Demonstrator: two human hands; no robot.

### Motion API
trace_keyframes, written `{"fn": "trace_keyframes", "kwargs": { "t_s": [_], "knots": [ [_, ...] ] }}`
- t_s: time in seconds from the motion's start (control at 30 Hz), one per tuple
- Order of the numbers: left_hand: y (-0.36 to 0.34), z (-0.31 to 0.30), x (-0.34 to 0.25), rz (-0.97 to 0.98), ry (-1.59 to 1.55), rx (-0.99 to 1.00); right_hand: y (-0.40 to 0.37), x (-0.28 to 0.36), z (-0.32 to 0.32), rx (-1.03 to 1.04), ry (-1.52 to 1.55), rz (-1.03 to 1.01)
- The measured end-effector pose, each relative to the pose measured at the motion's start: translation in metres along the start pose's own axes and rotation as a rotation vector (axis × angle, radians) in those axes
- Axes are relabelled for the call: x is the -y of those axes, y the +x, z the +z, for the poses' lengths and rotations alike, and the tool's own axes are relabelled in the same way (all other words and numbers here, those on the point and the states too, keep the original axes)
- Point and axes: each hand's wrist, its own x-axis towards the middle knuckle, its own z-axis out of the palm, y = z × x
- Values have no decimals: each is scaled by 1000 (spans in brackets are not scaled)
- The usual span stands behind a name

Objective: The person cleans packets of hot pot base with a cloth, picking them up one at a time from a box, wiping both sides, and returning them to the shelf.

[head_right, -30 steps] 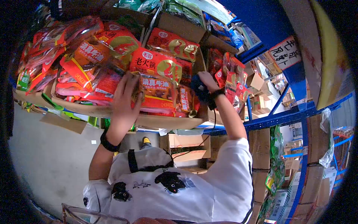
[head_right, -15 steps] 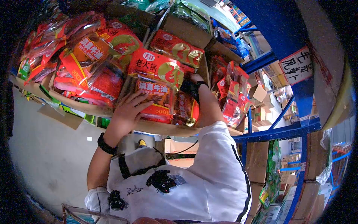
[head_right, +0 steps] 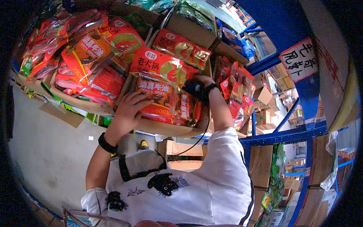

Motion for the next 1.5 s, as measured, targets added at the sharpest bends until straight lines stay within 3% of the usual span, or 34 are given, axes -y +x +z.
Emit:
{"fn": "trace_keyframes", "kwargs": {
  "t_s": [0.07, 0.2, 0.3, 0.37, 0.43, 0.57, 0.63, 0.7, 0.77, 0.9, 1.0, 1.03, 1.13, 1.17, 1.23, 1.27, 1.3, 1.37, 1.5],
  "knots": [
    [0, 1, 0, -3, -7, 2, -21, 7, 6, 176, 520, 88],
    [0, 3, 3, 16, 0, -21, -11, 22, -5, 179, 257, 73],
    [0, 2, 0, 16, -1, -20, -29, 29, -6, 165, 307, 53],
    [0, -1, -2, 7, 8, -9, -24, 22, -11, 220, 288, -70],
    [-1, -3, -4, 1, -1, -13, -22, 20, -11, 61, 88, -380],
    [-1, -3, -3, 9, 17, -5, -23, 31, -13, -107, -55, -258],
    [-2, -3, -4, 6, 23, 2, -36, 50, -11, -565, -876, -403],
    [-2, -5, -4, 13, 30, 7, -44, 51, -13, -626, -841, -481],
    [-1, -6, -3, 20, 36, 12, -59, 70, -19, -882, -939, -611],
    [-2, -9, -3, 25, 17, 30, -120, 87, -36, -956, -970, -584],
    [-1, -11, -3, 21, 46, 59, -174, 88, -27, -858, -578, -829],
    [0, -12, -3, 22, 89, 83, -189, 86, -24, -864, -575, -827],
    [8, -24, -17, -3, 25, -38, -210, 72, -11, -374, -148, -635],
    [9, -24, -19, 2, 31, -38, -244, 79, 18, -335, -112, -609],
    [10, -17, -21, -120, -683, -145, -240, 67, 30, -147, -73, -574],
    [7, -13, -20, -309, -1207, -58, -241, 66, 40, -26, -25, -539],
    [5, -14, -23, -316, -1204, -61, -243, 65, 51, 95, 22, -500],
    [-1, -20, -33, -394, -1623, -62, -249, 68, 68, 172, -119, -490],
    [-7, -36, -33, -418, -1477, -195, -210, 63, 78, 208, -327, -676]
  ]
}}
